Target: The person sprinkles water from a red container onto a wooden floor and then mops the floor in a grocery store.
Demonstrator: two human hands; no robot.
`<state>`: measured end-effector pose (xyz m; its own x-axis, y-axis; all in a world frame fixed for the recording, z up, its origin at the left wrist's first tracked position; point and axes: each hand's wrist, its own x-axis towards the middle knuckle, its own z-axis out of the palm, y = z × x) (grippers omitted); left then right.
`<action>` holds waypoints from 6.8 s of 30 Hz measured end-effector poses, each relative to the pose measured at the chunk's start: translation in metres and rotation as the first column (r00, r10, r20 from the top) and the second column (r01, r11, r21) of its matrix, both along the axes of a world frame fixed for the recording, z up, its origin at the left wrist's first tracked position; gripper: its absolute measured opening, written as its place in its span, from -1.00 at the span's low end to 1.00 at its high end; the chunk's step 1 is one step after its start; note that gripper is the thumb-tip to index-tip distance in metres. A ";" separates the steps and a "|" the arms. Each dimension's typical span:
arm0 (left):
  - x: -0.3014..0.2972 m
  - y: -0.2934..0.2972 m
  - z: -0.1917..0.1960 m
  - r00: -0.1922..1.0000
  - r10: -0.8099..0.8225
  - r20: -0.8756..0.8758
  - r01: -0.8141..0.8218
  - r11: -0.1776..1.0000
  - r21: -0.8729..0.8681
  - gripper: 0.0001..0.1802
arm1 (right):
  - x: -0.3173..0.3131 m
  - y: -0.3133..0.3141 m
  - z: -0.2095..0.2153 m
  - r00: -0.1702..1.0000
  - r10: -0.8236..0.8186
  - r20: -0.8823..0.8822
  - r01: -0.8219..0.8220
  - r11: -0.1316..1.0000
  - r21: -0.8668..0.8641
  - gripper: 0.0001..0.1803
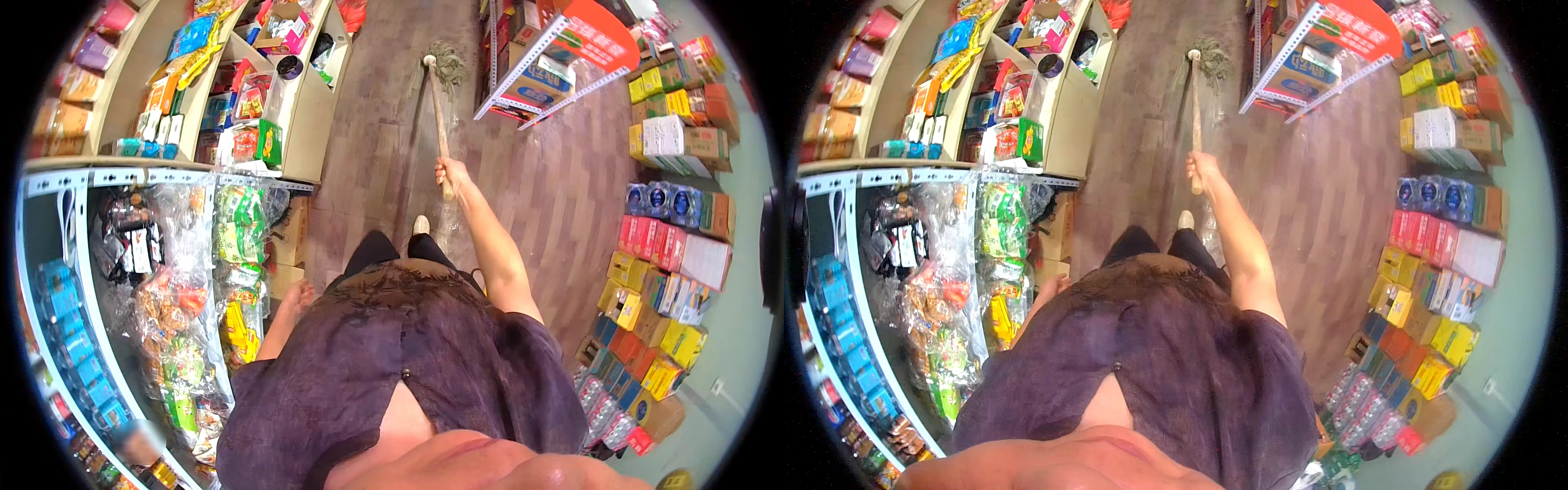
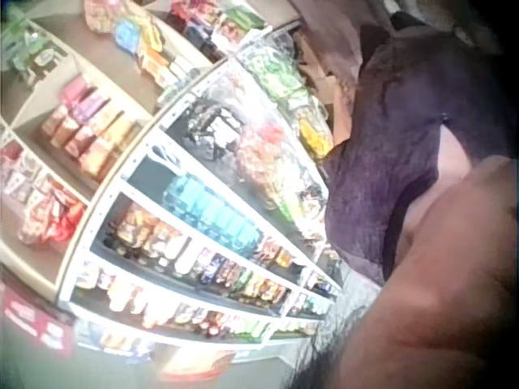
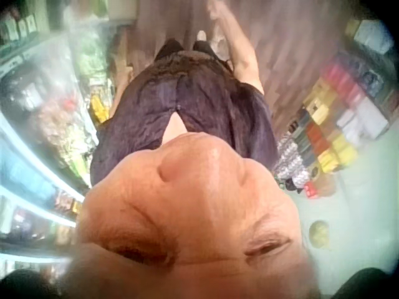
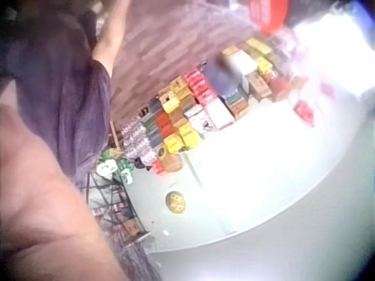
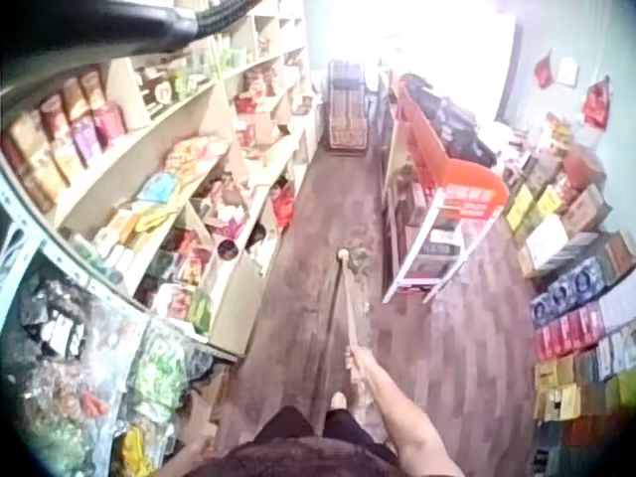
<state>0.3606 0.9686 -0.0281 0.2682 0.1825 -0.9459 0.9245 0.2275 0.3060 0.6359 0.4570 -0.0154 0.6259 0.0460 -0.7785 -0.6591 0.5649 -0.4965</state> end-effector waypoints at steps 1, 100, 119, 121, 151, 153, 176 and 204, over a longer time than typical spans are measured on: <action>0.001 0.001 -0.014 0.993 -0.098 0.066 0.101 0.994 -0.035 -0.67 | 0.026 -0.006 0.000 1.000 0.004 -0.009 -0.004 1.000 -0.008 -0.88; 1.285 -0.536 -0.096 -0.911 0.066 -0.408 -0.284 -0.818 0.501 -0.66 | 0.734 -0.113 0.118 0.673 0.616 -0.410 -0.619 0.164 -0.768 -0.84; 0.676 -0.418 -0.049 -0.631 0.339 0.697 0.221 -0.783 0.581 -0.78 | 0.210 0.032 0.297 0.740 0.275 -0.614 -0.504 0.831 -0.235 -0.64; 0.710 -0.416 -0.058 -0.685 0.339 0.645 0.091 -0.839 0.537 -0.79 | 0.219 0.045 0.282 0.781 0.226 -0.583 -0.367 0.920 -0.135 -0.62; 0.686 -0.501 -0.023 -0.891 0.168 0.422 0.169 -0.740 0.651 -0.81 | 0.197 -0.018 0.239 0.809 0.110 -0.578 -0.430 0.781 -0.452 -0.65; 0.619 -0.480 -0.007 -0.602 0.232 0.764 0.508 -0.626 0.591 -0.88 | 0.173 -0.006 0.313 0.754 0.103 -0.649 -0.545 0.651 -0.529 -0.70; 0.827 -0.604 -0.010 -0.854 0.394 0.341 -0.061 -0.726 0.685 -0.72 | 0.314 -0.034 0.205 0.910 -0.009 -0.415 -0.261 0.764 -0.590 -0.58; 0.065 -0.436 0.058 -0.643 0.316 0.698 0.236 -0.785 0.572 -0.80 | -0.293 0.087 0.401 0.592 -0.099 -0.800 -0.512 0.720 -0.469 -0.71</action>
<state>0.4260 0.5330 0.0296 -0.8189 -0.5622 -0.1151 -0.3173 0.2764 0.9072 0.3433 0.5443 0.3856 -0.1369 -0.5638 -0.8145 -0.9885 0.1304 0.0759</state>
